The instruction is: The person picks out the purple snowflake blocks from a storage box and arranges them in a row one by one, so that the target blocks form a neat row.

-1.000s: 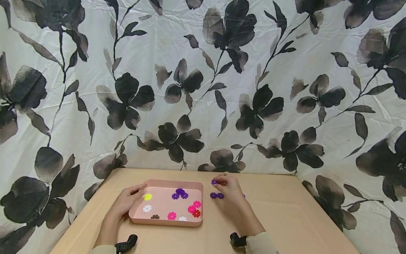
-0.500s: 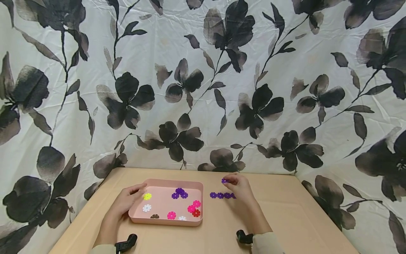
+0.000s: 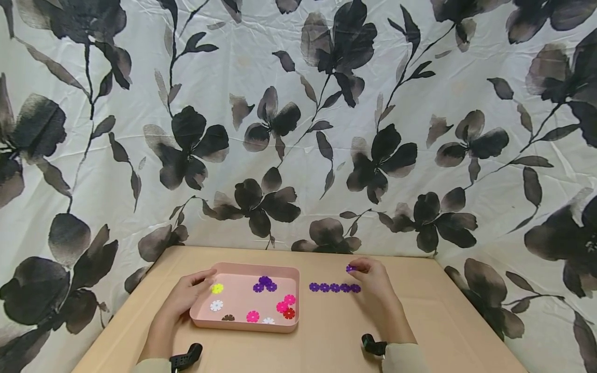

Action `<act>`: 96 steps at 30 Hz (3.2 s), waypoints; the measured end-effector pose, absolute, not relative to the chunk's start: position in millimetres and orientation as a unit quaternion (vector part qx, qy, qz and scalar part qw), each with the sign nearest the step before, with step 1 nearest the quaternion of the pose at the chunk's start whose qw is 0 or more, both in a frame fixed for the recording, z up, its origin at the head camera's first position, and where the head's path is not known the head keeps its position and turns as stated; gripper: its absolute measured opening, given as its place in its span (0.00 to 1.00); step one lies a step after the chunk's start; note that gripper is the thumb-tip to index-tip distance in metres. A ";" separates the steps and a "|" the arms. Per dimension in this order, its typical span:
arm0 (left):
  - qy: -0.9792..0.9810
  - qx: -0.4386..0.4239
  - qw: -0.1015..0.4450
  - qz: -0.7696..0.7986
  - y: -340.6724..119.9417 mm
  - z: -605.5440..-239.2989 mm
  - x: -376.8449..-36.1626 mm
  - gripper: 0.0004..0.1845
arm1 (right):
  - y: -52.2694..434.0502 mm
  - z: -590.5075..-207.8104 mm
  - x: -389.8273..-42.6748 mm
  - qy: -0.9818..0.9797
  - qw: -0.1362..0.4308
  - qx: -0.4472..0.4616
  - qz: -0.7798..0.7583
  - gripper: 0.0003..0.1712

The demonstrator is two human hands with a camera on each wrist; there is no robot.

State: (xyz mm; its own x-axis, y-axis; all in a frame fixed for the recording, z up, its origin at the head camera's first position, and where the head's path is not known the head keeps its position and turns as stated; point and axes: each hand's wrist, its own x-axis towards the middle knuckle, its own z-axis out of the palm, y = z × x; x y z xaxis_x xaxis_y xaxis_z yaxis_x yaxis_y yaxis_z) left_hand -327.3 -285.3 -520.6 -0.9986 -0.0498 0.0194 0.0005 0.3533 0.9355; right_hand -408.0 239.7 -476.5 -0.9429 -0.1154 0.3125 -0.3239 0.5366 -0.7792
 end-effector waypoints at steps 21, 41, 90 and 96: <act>-0.823 0.016 0.019 -0.567 -286.1 -517.5 -327.6 0.28 | 277.2 -492.7 -400.8 -0.890 0.043 0.041 0.451 0.13; -0.826 0.018 0.018 -0.563 -285.8 -518.3 -327.3 0.28 | 280.0 -502.3 -404.7 -0.919 0.052 0.064 0.385 0.09; -0.823 0.019 0.015 -0.568 -285.8 -516.9 -326.1 0.28 | 117.2 -473.2 -380.7 -0.842 0.054 0.267 0.465 0.12; -0.822 0.019 0.013 -0.569 -286.9 -515.8 -325.6 0.28 | 91.6 -476.5 -371.6 -0.839 0.002 0.237 0.490 0.12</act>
State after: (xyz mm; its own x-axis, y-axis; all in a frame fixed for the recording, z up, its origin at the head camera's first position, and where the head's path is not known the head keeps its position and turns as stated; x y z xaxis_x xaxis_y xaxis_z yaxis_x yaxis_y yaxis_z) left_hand -325.6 -286.9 -515.8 -0.9989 -0.0460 -0.0014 -0.0175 0.3516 0.9360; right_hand -371.6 91.6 -476.5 -0.8877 -0.3959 0.2352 -0.3995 0.4081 -0.8209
